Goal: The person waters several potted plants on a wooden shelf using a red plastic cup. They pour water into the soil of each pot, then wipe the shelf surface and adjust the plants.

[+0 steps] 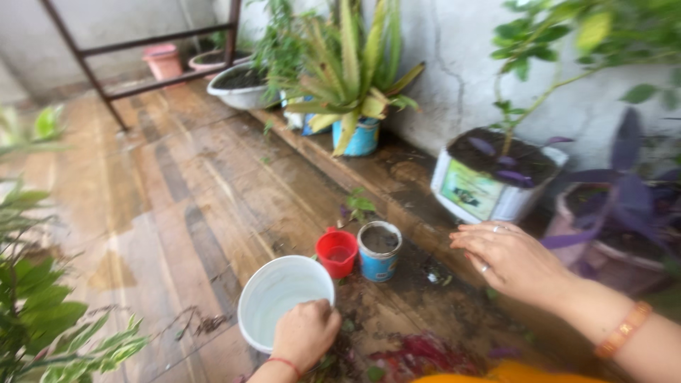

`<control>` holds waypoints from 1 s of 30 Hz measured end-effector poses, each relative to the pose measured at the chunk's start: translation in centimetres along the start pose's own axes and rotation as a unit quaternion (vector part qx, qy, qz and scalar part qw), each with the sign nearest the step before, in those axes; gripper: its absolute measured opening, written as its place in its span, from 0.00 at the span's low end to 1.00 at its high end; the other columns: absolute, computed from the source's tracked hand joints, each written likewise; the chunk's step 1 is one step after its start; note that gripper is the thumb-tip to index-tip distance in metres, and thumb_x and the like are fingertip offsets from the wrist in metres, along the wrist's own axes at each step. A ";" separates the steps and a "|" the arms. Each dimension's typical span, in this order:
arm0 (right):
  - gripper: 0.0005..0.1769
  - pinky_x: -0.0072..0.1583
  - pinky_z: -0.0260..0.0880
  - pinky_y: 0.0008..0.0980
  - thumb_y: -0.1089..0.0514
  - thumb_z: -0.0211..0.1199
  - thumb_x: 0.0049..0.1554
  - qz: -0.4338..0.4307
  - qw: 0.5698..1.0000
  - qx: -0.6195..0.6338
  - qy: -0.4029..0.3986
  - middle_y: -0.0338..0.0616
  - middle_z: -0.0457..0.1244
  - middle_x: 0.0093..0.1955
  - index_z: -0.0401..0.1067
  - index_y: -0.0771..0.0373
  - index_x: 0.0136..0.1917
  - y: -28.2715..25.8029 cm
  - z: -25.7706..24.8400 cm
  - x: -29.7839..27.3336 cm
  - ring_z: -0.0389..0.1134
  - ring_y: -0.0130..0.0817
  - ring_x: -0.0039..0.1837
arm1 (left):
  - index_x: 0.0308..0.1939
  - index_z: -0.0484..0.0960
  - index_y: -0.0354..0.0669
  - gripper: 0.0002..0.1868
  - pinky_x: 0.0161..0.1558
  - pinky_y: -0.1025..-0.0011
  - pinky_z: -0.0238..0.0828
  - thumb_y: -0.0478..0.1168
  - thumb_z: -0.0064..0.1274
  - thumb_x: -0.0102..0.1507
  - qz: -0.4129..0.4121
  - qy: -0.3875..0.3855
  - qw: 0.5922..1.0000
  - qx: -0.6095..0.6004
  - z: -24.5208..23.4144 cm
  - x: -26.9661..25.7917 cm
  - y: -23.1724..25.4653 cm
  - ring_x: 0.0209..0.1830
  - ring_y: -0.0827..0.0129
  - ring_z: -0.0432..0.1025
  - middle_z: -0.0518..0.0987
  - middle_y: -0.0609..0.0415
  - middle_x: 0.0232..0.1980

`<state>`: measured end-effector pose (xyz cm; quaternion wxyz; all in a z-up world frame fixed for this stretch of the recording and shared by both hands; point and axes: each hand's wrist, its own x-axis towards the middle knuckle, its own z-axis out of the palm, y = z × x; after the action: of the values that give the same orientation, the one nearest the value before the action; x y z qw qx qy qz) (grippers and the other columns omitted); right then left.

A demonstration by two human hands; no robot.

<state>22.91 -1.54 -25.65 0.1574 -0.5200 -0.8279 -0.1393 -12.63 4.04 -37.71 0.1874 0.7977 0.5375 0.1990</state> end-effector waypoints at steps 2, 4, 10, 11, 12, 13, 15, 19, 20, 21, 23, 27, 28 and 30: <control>0.16 0.67 0.65 0.44 0.61 0.63 0.50 0.018 1.000 -0.012 0.015 0.47 0.70 0.60 0.77 0.63 0.52 0.9 -1.6 -1.5 0.68 0.43 0.65 | 0.31 0.85 0.46 0.15 0.44 0.50 0.75 0.51 0.51 0.61 0.009 -0.003 1.000 0.007 0.2 0.1 -0.1 0.38 0.45 0.78 0.83 0.41 0.34; 0.14 0.67 0.66 0.44 0.61 0.62 0.52 0.045 0.998 -0.010 0.034 0.47 0.70 0.60 0.78 0.63 0.52 1.6 -3.0 -2.8 0.68 0.43 0.65 | 0.35 0.86 0.50 0.13 0.44 0.50 0.75 0.52 0.53 0.61 0.008 -0.012 1.000 0.011 -0.3 0.5 0.1 0.39 0.45 0.78 0.84 0.42 0.34; 0.14 0.64 0.69 0.42 0.61 0.61 0.55 0.177 0.981 0.043 0.065 0.47 0.70 0.60 0.78 0.62 0.54 1.9 -5.4 -5.5 0.70 0.44 0.63 | 0.35 0.85 0.49 0.13 0.44 0.52 0.76 0.51 0.51 0.61 0.149 -0.016 0.987 0.059 -4.0 6.3 7.5 0.38 0.47 0.79 0.84 0.44 0.35; 0.14 0.64 0.69 0.43 0.61 0.61 0.55 0.191 0.977 0.056 0.079 0.47 0.70 0.60 0.78 0.62 0.54 1.9 -5.6 -5.9 0.70 0.44 0.62 | 0.36 0.85 0.48 0.14 0.44 0.51 0.76 0.51 0.50 0.62 0.169 -0.029 0.982 0.083 -4.6 7.6 9.9 0.39 0.47 0.79 0.84 0.44 0.36; 0.15 0.65 0.68 0.43 0.61 0.61 0.55 0.201 0.973 0.070 0.093 0.48 0.70 0.61 0.78 0.62 0.55 1.7 -5.6 -6.0 0.71 0.44 0.61 | 0.37 0.84 0.48 0.14 0.45 0.51 0.76 0.50 0.49 0.63 0.186 -0.041 0.976 0.107 -5.3 8.7 12.3 0.40 0.47 0.78 0.84 0.44 0.38; 0.15 0.65 0.68 0.44 0.61 0.61 0.55 0.211 0.968 0.083 0.107 0.48 0.70 0.61 0.78 0.62 0.56 1.8 -5.8 -6.1 0.72 0.44 0.60 | 0.37 0.85 0.47 0.14 0.45 0.51 0.75 0.50 0.49 0.63 0.221 -0.039 0.967 0.120 -5.6 9.7 14.8 0.41 0.46 0.78 0.84 0.44 0.38; 0.16 0.62 0.71 0.41 0.61 0.61 0.56 0.264 0.950 0.132 0.103 0.47 0.70 0.61 0.77 0.62 0.57 2.3 -6.4 -6.3 0.73 0.43 0.56 | 0.37 0.85 0.47 0.15 0.47 0.51 0.75 0.50 0.49 0.64 0.267 -0.049 0.949 0.162 -5.7 11.5 19.8 0.42 0.45 0.78 0.84 0.43 0.39; 0.18 0.59 0.75 0.37 0.59 0.60 0.57 0.349 0.907 0.224 0.077 0.47 0.71 0.60 0.75 0.59 0.61 3.6 -6.0 -6.2 0.76 0.41 0.51 | 0.40 0.85 0.45 0.14 0.48 0.52 0.75 0.48 0.47 0.66 0.319 -0.145 0.894 0.278 -3.1 14.7 27.6 0.45 0.47 0.79 0.83 0.42 0.43; 0.19 0.60 0.75 0.37 0.60 0.60 0.57 0.338 0.909 0.234 0.074 0.49 0.70 0.60 0.75 0.61 0.61 4.2 -5.7 -6.0 0.76 0.42 0.52 | 0.42 0.84 0.45 0.14 0.48 0.52 0.76 0.48 0.49 0.65 0.336 -0.160 0.879 0.298 -2.0 15.3 29.0 0.46 0.48 0.79 0.83 0.42 0.44; 0.19 0.61 0.74 0.38 0.61 0.60 0.56 0.327 0.910 0.244 0.071 0.50 0.69 0.61 0.74 0.63 0.61 4.7 -5.1 -5.9 0.75 0.44 0.54 | 0.44 0.84 0.45 0.14 0.48 0.53 0.76 0.49 0.50 0.64 0.354 -0.175 0.862 0.317 -0.8 16.0 30.2 0.47 0.49 0.79 0.83 0.42 0.46; 0.18 0.62 0.72 0.39 0.62 0.60 0.56 0.322 0.909 0.257 0.063 0.53 0.69 0.61 0.74 0.66 0.60 5.8 -3.9 -5.2 0.73 0.46 0.57 | 0.46 0.84 0.45 0.15 0.48 0.54 0.77 0.48 0.51 0.64 0.367 -0.204 0.838 0.349 1.2 17.4 31.8 0.48 0.50 0.79 0.83 0.43 0.48; 0.19 0.65 0.70 0.40 0.64 0.60 0.55 0.351 0.893 0.279 0.030 0.57 0.68 0.60 0.74 0.68 0.60 7.8 -1.0 -4.6 0.71 0.50 0.61 | 0.51 0.83 0.47 0.15 0.49 0.56 0.77 0.48 0.52 0.65 0.357 -0.259 0.816 0.373 4.2 19.3 31.9 0.49 0.50 0.79 0.82 0.43 0.49; 0.19 0.65 0.69 0.41 0.64 0.60 0.55 0.358 0.888 0.288 0.021 0.58 0.68 0.59 0.73 0.68 0.61 8.0 -0.3 -4.5 0.71 0.50 0.62 | 0.53 0.82 0.48 0.16 0.49 0.56 0.77 0.48 0.52 0.64 0.356 -0.272 0.812 0.374 4.6 19.8 31.5 0.49 0.50 0.79 0.82 0.43 0.49; 0.19 0.65 0.68 0.42 0.62 0.61 0.55 0.348 0.892 0.288 0.024 0.57 0.68 0.60 0.73 0.68 0.60 8.2 1.1 -4.6 0.69 0.51 0.63 | 0.50 0.84 0.47 0.14 0.49 0.56 0.77 0.46 0.52 0.64 0.353 -0.292 0.807 0.374 5.4 20.8 30.6 0.50 0.51 0.79 0.83 0.43 0.49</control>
<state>32.13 -1.44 -28.00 0.3583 -0.7036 -0.5935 0.1563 21.26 12.20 -24.22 -0.0603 0.9613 0.1715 -0.2070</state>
